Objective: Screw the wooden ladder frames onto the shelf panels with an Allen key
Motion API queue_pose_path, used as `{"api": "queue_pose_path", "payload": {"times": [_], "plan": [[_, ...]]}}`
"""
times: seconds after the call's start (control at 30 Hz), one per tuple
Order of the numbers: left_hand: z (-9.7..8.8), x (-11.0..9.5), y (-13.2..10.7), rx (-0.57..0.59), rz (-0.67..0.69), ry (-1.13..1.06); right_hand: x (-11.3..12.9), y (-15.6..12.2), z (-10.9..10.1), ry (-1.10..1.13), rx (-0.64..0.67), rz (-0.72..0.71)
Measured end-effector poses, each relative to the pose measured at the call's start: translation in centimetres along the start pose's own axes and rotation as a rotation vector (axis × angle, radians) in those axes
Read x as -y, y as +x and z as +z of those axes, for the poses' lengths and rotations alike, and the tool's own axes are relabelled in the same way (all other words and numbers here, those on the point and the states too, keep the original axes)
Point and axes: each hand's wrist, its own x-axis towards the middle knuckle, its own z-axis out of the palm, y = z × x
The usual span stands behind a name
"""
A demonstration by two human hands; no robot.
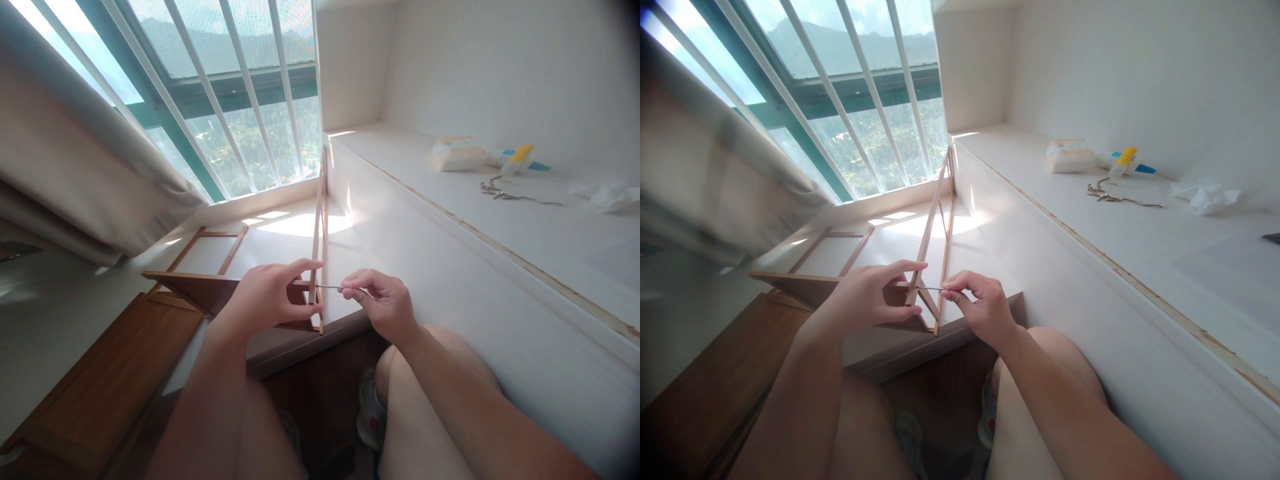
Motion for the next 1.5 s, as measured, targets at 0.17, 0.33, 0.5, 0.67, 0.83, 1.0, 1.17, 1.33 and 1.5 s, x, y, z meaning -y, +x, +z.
{"api": "queue_pose_path", "payload": {"times": [0.17,0.33,0.5,0.67,0.83,1.0,1.17,1.33,1.5], "plan": [[0.1,0.0,0.0,-0.017,0.0,-0.004,-0.2,0.0,0.1,0.086,-0.011,0.083],[0.2,0.1,0.0,-0.024,0.004,-0.001,0.0,0.0,0.4,0.139,0.014,0.169],[0.2,0.1,-0.1,-0.031,0.012,0.02,0.2,0.0,0.7,0.223,0.024,0.245],[0.2,0.1,0.0,-0.034,0.017,0.024,0.3,0.1,0.8,0.255,0.054,0.266],[0.3,0.2,0.0,-0.039,0.018,0.034,0.2,0.0,0.7,0.204,0.102,0.249],[0.3,0.2,0.0,-0.038,0.014,0.028,0.1,0.1,0.5,0.072,0.173,0.199],[0.4,0.1,-0.1,-0.041,0.012,0.026,0.1,0.1,0.7,0.117,0.196,0.245],[0.5,0.2,-0.2,-0.043,0.013,0.025,0.2,0.1,1.0,0.235,0.196,0.315],[0.5,0.2,-0.1,-0.052,0.005,0.026,0.2,0.2,1.2,0.321,0.198,0.374]]}}
